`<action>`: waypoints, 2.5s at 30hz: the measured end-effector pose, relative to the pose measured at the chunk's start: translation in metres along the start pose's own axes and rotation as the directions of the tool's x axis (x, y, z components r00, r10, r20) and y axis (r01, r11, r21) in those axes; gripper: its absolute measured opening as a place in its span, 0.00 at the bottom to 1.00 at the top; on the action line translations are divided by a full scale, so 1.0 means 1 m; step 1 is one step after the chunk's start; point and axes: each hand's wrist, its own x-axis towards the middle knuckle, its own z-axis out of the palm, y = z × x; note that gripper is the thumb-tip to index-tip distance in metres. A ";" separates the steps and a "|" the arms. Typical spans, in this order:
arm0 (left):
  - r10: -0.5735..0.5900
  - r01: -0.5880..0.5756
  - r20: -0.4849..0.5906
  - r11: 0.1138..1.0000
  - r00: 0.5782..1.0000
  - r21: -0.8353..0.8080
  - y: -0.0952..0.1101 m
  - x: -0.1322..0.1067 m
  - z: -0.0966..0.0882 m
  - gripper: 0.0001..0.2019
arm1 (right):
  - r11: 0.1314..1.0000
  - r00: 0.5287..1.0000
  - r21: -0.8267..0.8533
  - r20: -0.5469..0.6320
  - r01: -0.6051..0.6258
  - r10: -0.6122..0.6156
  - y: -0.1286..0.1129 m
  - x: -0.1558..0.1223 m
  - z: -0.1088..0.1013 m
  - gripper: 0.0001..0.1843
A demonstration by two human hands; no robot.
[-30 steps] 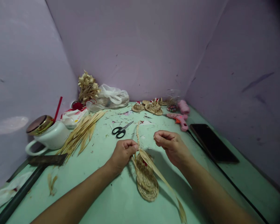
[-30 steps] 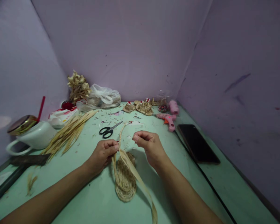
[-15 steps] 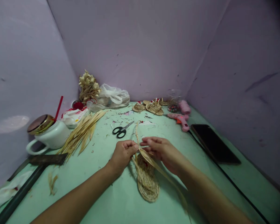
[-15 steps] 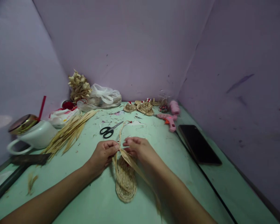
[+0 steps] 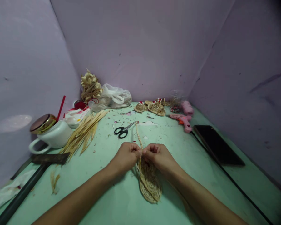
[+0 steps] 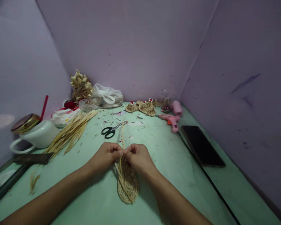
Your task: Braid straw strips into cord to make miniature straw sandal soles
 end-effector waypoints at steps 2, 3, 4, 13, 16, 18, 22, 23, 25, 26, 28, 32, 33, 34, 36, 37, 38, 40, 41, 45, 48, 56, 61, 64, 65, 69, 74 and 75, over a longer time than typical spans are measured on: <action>-0.021 0.020 0.021 0.997 1.000 0.078 0.003 0.001 -0.003 0.08 | 1.000 0.999 -0.001 -0.040 0.006 -0.006 0.001 0.001 0.002 0.07; -0.035 0.034 0.005 0.991 0.999 0.129 0.005 0.001 -0.005 0.07 | 1.000 0.998 0.002 -0.064 0.007 -0.007 0.002 0.002 0.003 0.07; -0.043 0.047 -0.026 0.983 0.999 0.179 0.006 0.000 -0.006 0.07 | 1.000 0.996 0.008 -0.084 0.007 -0.006 0.002 0.002 0.004 0.07; 0.514 -0.266 -0.135 0.631 0.847 0.729 0.005 -0.036 0.020 0.06 | 0.977 0.992 0.212 -0.126 0.035 -0.008 0.004 -0.006 0.013 0.07; 0.599 -0.320 0.020 0.399 0.800 0.859 -0.001 -0.041 0.029 0.09 | 0.933 0.993 0.360 -0.116 0.026 0.017 0.003 -0.009 0.017 0.08; 0.625 -0.331 0.099 0.267 0.774 0.905 -0.003 -0.041 0.031 0.13 | 0.900 0.993 0.436 -0.110 0.005 0.047 0.002 -0.009 0.017 0.09; 0.642 -0.369 0.093 0.311 0.761 0.876 0.005 -0.041 0.027 0.13 | 0.881 0.992 0.473 -0.099 -0.024 0.080 0.001 -0.006 0.014 0.11; 0.614 -0.355 0.012 0.439 0.789 0.826 0.009 -0.039 0.024 0.11 | 0.884 0.992 0.467 -0.092 -0.029 0.081 0.001 -0.006 0.013 0.11; 0.430 -0.226 -0.211 0.760 0.878 0.609 0.017 -0.033 0.017 0.09 | 0.898 0.995 0.438 -0.063 -0.047 0.082 0.000 -0.005 0.012 0.10; 0.251 -0.108 -0.282 0.891 0.926 0.440 0.021 -0.029 0.013 0.08 | 0.907 0.996 0.418 -0.044 -0.053 0.078 0.000 -0.005 0.012 0.10; -0.111 0.133 -0.224 0.988 0.968 0.082 0.024 -0.020 0.006 0.10 | 0.926 0.998 0.373 -0.009 -0.058 0.066 -0.001 -0.006 0.012 0.09; -0.323 0.328 0.061 0.918 0.945 -0.223 0.020 -0.008 -0.003 0.06 | 0.944 0.997 0.319 0.038 -0.080 0.072 -0.001 -0.007 0.013 0.07; -0.323 0.328 0.062 0.918 0.944 -0.224 0.019 -0.007 -0.004 0.05 | 0.949 0.996 0.302 0.041 -0.087 0.078 -0.001 -0.007 0.013 0.07; -0.322 0.326 0.051 0.922 0.945 -0.209 0.017 -0.006 -0.005 0.05 | 0.956 0.996 0.280 0.041 -0.090 0.082 -0.001 -0.007 0.013 0.06; -0.320 0.321 0.031 0.933 0.947 -0.163 0.017 -0.006 -0.006 0.04 | 0.971 0.997 0.228 0.025 -0.079 0.075 0.000 -0.006 0.012 0.06; -0.313 0.314 0.029 0.939 0.949 -0.140 0.017 -0.006 -0.007 0.04 | 0.977 0.998 0.202 0.016 -0.065 0.063 0.000 -0.006 0.012 0.06; -0.302 0.303 0.030 0.945 0.953 -0.123 0.018 -0.005 -0.007 0.04 | 0.983 0.999 0.176 0.007 -0.043 0.043 0.001 -0.005 0.012 0.06; -0.272 0.274 0.035 0.956 0.962 -0.108 0.019 -0.005 -0.008 0.04 | 0.994 1.000 0.113 0.002 0.007 -0.007 0.004 -0.004 0.011 0.07; -0.255 0.258 0.038 0.960 0.966 -0.110 0.018 -0.005 -0.007 0.04 | 0.997 0.999 0.077 0.006 0.031 -0.031 0.005 -0.004 0.010 0.08; -0.163 0.161 -0.006 0.978 0.987 -0.134 0.009 -0.002 -0.005 0.03 | 0.985 0.991 -0.114 0.010 0.132 -0.132 0.006 -0.001 0.003 0.08; -0.101 0.096 -0.054 0.991 0.993 -0.088 0.001 0.001 -0.002 0.03 | 0.970 0.994 -0.219 0.010 0.110 -0.110 0.003 0.000 -0.003 0.07; -0.110 0.111 -0.158 0.994 0.981 -0.004 -0.002 0.001 0.006 0.05 | 0.975 0.975 0.030 0.020 -0.220 0.220 -0.010 -0.007 0.001 0.04; -0.268 0.203 -0.252 0.946 0.930 -0.254 -0.001 0.002 0.011 0.03 | 0.972 0.998 -0.235 -0.057 0.014 -0.028 -0.002 -0.018 0.014 0.07; -0.353 0.261 -0.202 0.889 0.913 -0.375 0.001 0.001 0.011 0.02 | 0.787 0.950 -0.552 0.033 0.275 -0.309 0.002 -0.024 0.016 0.10; -0.370 0.278 -0.188 0.879 0.910 -0.388 0.002 0.000 0.010 0.02 | 0.719 0.930 -0.614 0.071 0.325 -0.360 0.002 -0.026 0.016 0.11; -0.370 0.278 -0.190 0.881 0.910 -0.382 0.006 -0.001 0.008 0.02 | 0.601 0.882 -0.669 0.189 0.437 -0.432 0.002 -0.029 0.015 0.08; -0.323 0.233 -0.199 0.898 0.925 -0.374 0.008 -0.001 0.007 0.03 | 0.854 0.950 -0.437 0.004 0.283 -0.313 -0.004 -0.015 0.001 0.10; -0.319 0.229 -0.198 0.898 0.927 -0.375 0.009 -0.001 0.007 0.04 | 0.913 0.961 -0.339 -0.078 0.226 -0.267 -0.007 -0.012 -0.002 0.11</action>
